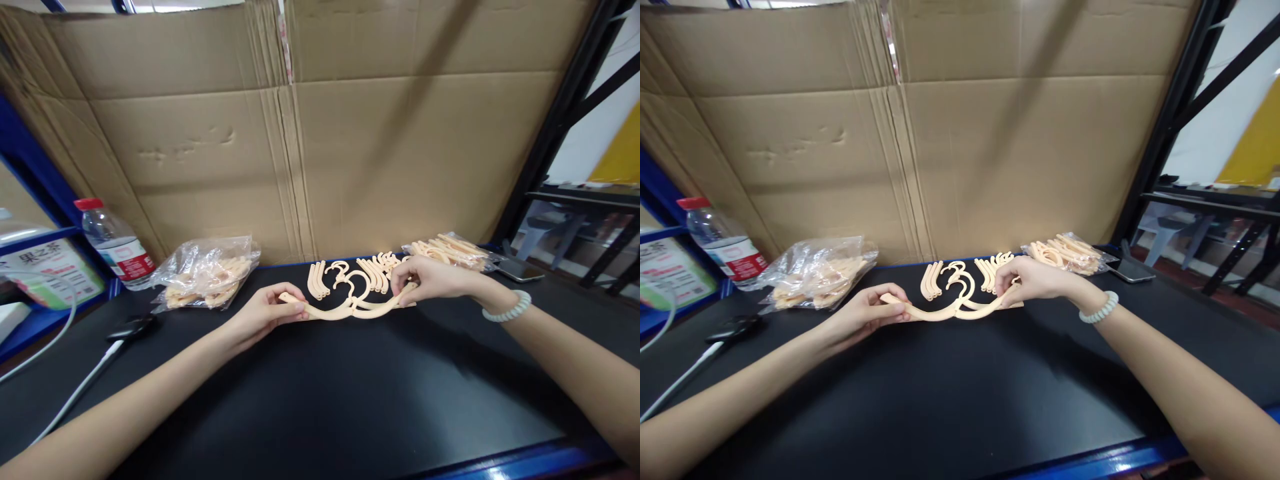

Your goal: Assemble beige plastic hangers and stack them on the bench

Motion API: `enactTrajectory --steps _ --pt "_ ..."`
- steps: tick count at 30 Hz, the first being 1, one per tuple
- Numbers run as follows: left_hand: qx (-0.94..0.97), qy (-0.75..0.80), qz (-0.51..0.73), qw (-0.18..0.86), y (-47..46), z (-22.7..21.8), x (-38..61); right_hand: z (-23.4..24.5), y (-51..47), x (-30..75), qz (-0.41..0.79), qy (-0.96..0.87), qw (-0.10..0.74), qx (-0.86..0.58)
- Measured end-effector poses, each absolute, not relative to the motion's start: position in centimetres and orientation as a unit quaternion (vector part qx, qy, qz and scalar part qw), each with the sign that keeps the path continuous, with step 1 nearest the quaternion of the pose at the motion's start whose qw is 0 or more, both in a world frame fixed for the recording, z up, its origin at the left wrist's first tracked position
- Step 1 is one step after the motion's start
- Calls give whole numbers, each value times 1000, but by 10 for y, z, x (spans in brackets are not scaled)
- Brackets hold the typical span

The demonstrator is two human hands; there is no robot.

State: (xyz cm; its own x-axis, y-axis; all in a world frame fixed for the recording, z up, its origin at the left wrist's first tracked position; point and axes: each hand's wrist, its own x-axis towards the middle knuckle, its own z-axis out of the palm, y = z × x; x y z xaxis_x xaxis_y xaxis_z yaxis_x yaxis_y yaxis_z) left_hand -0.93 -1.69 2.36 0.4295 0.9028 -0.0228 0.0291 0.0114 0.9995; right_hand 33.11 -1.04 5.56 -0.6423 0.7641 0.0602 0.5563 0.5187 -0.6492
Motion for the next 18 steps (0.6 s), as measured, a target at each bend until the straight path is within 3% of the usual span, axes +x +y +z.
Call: enactTrajectory --steps 6,8,18 --pt "868 336 277 236 -10 28 -19 54 -10 332 193 -892 111 -392" --pt "907 294 254 164 -10 29 -19 52 -9 332 167 -902 114 -383" --pt "937 257 204 118 -12 26 -20 42 -3 332 163 -918 105 -346"
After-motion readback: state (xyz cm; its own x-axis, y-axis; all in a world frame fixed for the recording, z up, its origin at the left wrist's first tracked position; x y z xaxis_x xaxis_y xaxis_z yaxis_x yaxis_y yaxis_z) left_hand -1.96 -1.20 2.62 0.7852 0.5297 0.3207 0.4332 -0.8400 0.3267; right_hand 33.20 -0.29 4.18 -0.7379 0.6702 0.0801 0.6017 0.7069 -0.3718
